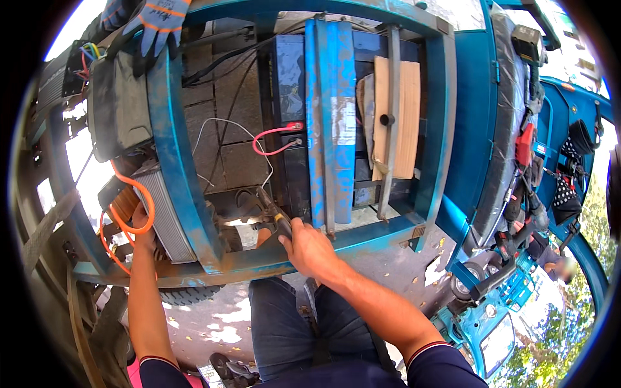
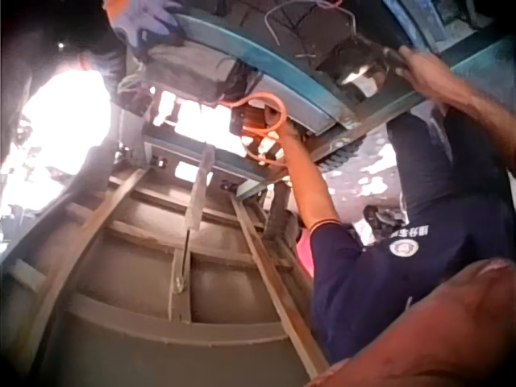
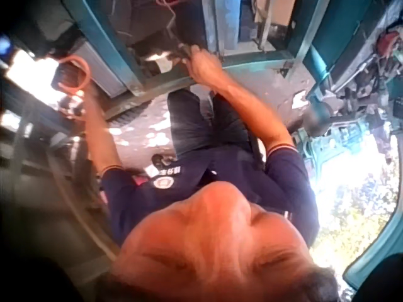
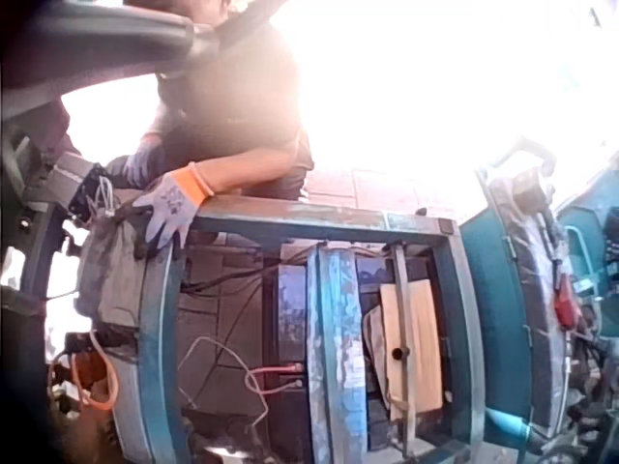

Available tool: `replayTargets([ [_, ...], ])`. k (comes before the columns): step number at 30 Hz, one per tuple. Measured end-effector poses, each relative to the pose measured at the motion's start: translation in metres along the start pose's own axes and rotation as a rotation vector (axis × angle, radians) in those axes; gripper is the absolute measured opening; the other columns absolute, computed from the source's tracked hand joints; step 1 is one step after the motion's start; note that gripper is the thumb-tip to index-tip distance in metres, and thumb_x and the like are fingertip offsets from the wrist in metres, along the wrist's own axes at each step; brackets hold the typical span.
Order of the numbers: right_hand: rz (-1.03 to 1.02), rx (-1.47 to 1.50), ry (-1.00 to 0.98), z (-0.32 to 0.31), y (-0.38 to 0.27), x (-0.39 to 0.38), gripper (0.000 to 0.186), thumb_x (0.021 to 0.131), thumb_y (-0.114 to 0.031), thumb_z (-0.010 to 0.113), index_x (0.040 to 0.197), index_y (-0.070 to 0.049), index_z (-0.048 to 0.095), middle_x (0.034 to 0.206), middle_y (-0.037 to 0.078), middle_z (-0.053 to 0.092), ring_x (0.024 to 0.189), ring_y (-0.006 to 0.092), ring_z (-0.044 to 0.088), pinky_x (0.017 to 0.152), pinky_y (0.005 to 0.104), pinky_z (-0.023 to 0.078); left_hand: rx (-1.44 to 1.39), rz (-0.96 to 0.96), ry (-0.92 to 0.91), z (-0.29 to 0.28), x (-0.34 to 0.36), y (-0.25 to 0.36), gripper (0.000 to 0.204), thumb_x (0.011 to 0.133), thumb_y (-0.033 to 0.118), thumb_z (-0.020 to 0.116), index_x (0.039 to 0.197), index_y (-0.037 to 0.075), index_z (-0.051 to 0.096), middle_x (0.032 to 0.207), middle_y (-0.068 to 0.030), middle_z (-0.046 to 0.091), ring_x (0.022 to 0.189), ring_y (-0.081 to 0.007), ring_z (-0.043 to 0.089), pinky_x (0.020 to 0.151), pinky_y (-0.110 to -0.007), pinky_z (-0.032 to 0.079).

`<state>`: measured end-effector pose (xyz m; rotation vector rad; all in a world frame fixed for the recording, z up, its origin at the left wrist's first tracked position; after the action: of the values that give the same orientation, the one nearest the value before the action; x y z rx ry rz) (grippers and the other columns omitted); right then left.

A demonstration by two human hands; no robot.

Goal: The person uses pliers to cut a zip tie securing an orange cable on a blue vehicle frame. They then use a cordless drill to remove screws from a metal bracket and detach a silver heat sink component. The person handles the heat sink and continues to work on the vehicle's internal wiring and battery area.

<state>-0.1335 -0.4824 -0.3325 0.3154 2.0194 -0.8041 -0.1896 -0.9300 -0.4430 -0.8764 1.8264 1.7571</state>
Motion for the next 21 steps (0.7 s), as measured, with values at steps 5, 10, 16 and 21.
replayTargets([
  [5,0.042,0.006,-0.001,-0.02,0.028,-0.059,0.034,0.102,-0.028,0.062,0.112,0.002,0.051,0.106,0.033,0.064,0.092,0.0529,0.066,0.081,0.0594,0.053,-0.089,-0.046,0.094,0.002,-0.025,0.001,0.036,0.104,0.014,0.058,0.136,-0.001,0.059,0.122,-0.0088,0.069,0.109,-0.0186,0.067,0.093,-0.032,0.055],
  [10,-0.025,0.013,0.032,-0.037,0.059,-0.111,0.032,0.1,-0.027,0.065,0.11,0.001,0.052,0.104,0.028,0.064,0.092,0.0519,0.064,0.078,0.058,0.053,0.168,0.046,0.226,0.011,-0.049,0.021,0.033,0.107,0.012,0.054,0.137,-0.001,0.059,0.126,-0.0095,0.069,0.109,-0.019,0.067,0.094,-0.034,0.054],
  [16,-0.219,0.075,0.133,-0.091,0.061,-0.142,0.03,0.097,-0.022,0.07,0.107,-0.001,0.051,0.098,0.025,0.061,0.088,0.0511,0.062,0.073,0.0571,0.051,0.216,0.073,0.213,0.009,-0.064,0.024,0.035,0.107,0.009,0.055,0.139,-0.003,0.056,0.134,-0.0108,0.066,0.113,-0.0197,0.065,0.098,-0.034,0.05],
  [21,-0.322,0.223,0.312,-0.163,0.073,-0.11,0.03,0.098,-0.023,0.071,0.102,-0.002,0.05,0.086,0.022,0.058,0.079,0.0441,0.06,0.068,0.0482,0.049,0.206,0.095,0.293,0.006,-0.078,0.03,0.036,0.106,0.007,0.056,0.14,-0.004,0.055,0.131,-0.0103,0.066,0.115,-0.0193,0.064,0.101,-0.033,0.048],
])
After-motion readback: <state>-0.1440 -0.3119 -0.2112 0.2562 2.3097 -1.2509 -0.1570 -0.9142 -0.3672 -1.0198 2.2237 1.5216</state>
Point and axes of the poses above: each hand's wrist, its own x-axis towards the middle knuckle, its own z-axis out of the palm, y = z × x, the point moved 7 cm from there along x, towards the middle knuckle
